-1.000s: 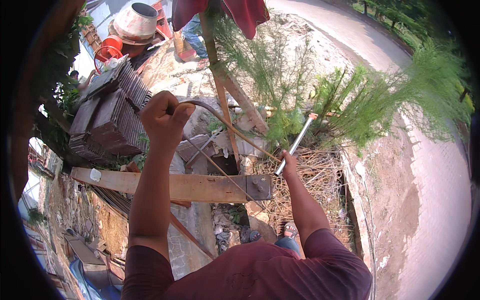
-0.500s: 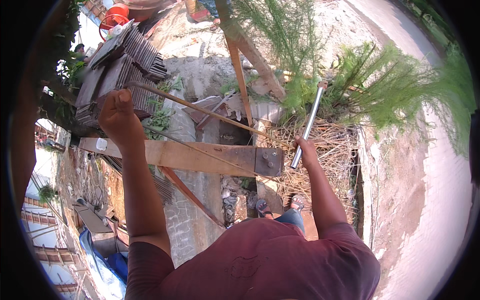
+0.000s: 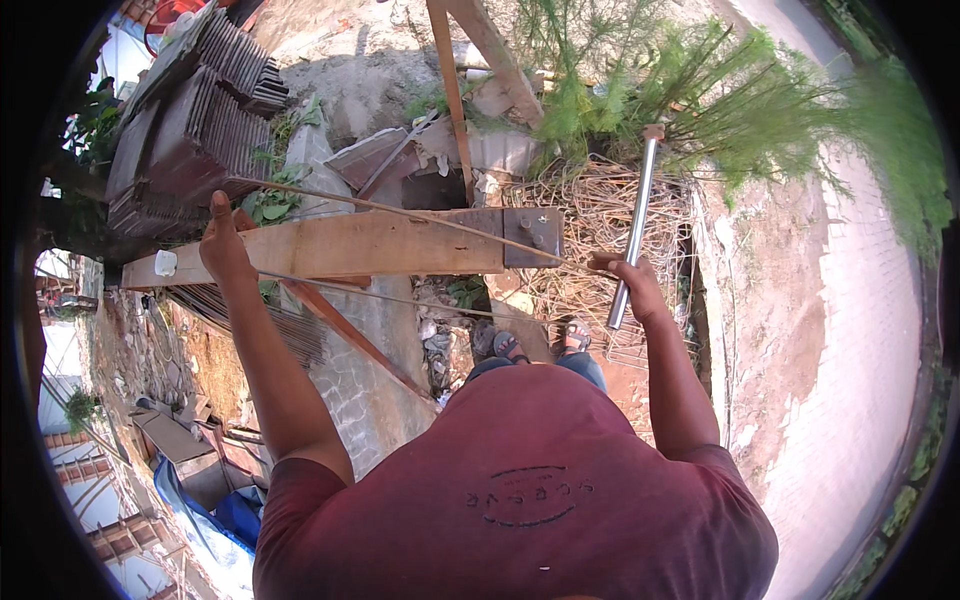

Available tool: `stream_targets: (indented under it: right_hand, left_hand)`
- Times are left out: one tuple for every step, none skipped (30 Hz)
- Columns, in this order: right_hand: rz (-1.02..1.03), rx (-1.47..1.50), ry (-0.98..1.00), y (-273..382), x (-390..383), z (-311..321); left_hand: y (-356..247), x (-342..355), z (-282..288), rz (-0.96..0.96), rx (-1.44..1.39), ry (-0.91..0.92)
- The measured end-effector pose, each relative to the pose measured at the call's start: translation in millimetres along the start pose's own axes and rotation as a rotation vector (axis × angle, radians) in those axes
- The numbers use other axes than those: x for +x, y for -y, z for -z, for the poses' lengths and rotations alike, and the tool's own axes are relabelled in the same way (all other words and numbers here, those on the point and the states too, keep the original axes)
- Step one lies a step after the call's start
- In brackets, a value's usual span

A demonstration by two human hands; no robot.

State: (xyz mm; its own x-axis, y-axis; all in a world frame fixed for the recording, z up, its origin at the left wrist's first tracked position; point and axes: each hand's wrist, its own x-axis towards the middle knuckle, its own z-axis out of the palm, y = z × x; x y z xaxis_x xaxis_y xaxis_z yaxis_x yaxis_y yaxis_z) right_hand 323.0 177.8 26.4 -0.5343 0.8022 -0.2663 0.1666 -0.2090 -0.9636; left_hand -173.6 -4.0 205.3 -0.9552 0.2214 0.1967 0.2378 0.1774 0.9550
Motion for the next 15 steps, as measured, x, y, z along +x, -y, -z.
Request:
stream_targets:
  right_hand:
    - [-0.022, -0.017, -0.001, -3, 6, 6]
    - [-0.017, -0.040, -0.013, -5, 15, 12]
    - [-0.013, -0.085, 0.009, -1, 23, 16]
    - [-0.019, -0.106, 0.006, 15, 29, 14]
    - [-0.026, -0.128, 0.003, 31, 35, 11]
    - [0.016, -0.165, -0.002, 33, 45, 12]
    - [0.061, -0.201, -0.003, 33, 56, 13]
    - [0.089, -0.235, 0.014, 32, 66, 13]
    - [0.092, -0.273, 0.013, 36, 69, 12]
    - [0.090, -0.311, 0.006, 38, 70, 11]
    - [0.090, -0.349, 0.002, 41, 71, 11]
    - [0.103, -0.347, -0.015, 43, 64, 7]
    - [0.128, -0.367, 0.005, 43, 60, 6]
    - [0.105, -0.263, -0.056, 40, 51, 0]
    - [0.008, -0.174, -0.178, 13, 54, 14]
  left_hand:
    - [23, 11, 5, 0.081, 0.076, -0.003]
    - [52, 25, 10, 0.163, 0.150, -0.007]
    - [82, 37, 17, 0.248, 0.226, -0.015]
    - [114, 47, 25, 0.314, 0.241, 0.035]
    - [147, 53, 34, 0.382, 0.257, 0.086]
    - [175, 52, 33, 0.396, 0.260, 0.104]
    - [201, 51, 35, 0.409, 0.265, 0.118]
    - [224, 47, 36, 0.371, 0.259, 0.089]
    - [237, 47, 41, 0.334, 0.254, 0.054]
    - [232, 43, 39, 0.307, 0.318, 0.087]
    - [228, 38, 34, 0.280, 0.381, 0.117]
    - [222, 28, 34, 0.257, 0.449, 0.132]
    - [224, 25, 40, 0.241, 0.505, 0.137]
    - [225, 25, 43, 0.226, 0.566, 0.137]
    - [207, 15, 28, 0.050, 0.649, 0.144]
